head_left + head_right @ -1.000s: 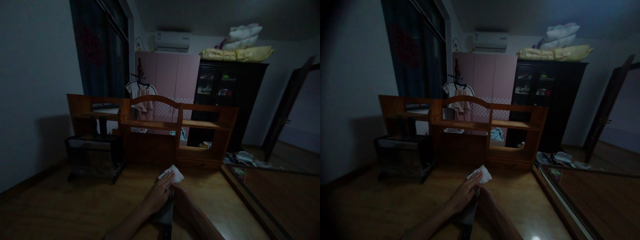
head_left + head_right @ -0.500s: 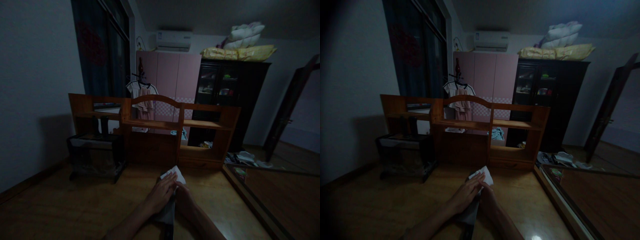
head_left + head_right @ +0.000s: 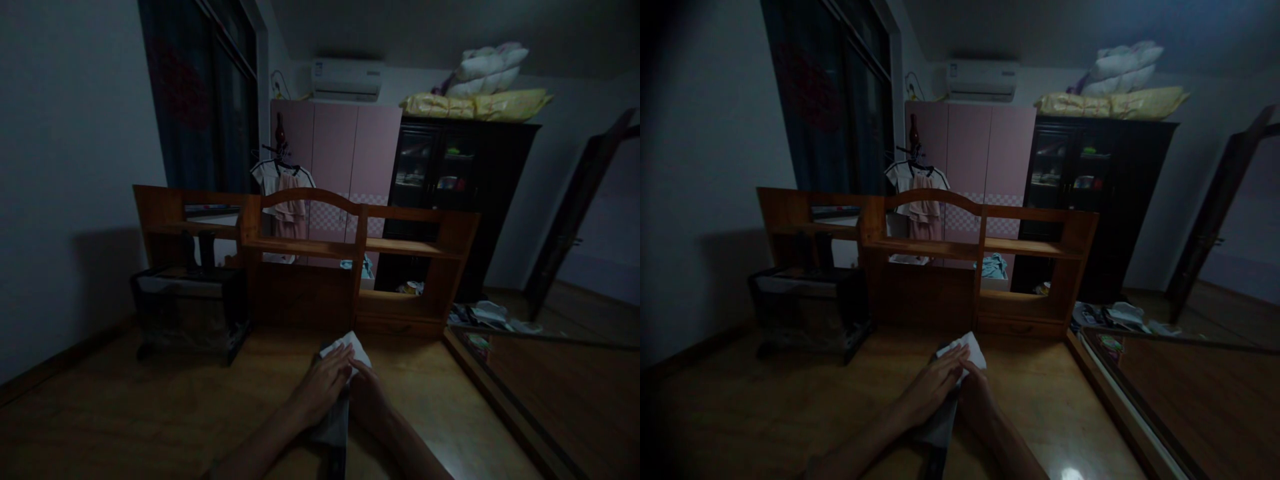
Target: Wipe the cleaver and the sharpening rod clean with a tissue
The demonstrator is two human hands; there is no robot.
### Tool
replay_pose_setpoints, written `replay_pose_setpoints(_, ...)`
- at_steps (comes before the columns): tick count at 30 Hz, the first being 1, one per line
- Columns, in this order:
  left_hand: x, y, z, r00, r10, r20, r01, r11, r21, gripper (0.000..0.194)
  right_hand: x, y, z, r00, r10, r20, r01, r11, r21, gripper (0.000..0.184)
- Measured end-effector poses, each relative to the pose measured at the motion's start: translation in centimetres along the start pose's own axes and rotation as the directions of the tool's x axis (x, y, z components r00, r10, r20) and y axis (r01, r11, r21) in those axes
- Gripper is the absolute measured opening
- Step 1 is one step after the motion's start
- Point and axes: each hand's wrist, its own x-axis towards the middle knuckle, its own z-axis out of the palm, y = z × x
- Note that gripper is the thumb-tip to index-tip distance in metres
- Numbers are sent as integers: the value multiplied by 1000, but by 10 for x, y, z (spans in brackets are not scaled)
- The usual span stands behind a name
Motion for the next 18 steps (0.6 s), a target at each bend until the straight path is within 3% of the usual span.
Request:
replay_pose_setpoints(5, 0, 2, -1, 1000, 9, -10, -9, 1000, 1, 46, -4, -4, 8, 1000, 7, -12, -7, 998, 56, 22)
replay_pose_setpoints(13, 0, 2, 0, 1000, 26, -17, -25, 999, 22, 45, 1, 3, -3, 998, -66, -14, 67, 997, 36, 22)
replay_pose_setpoints(18, -1, 1, 0, 1000, 12, -15, -12, 1000, -1, 46, -4, -3, 8, 1000, -11, -25, 13, 997, 73, 22)
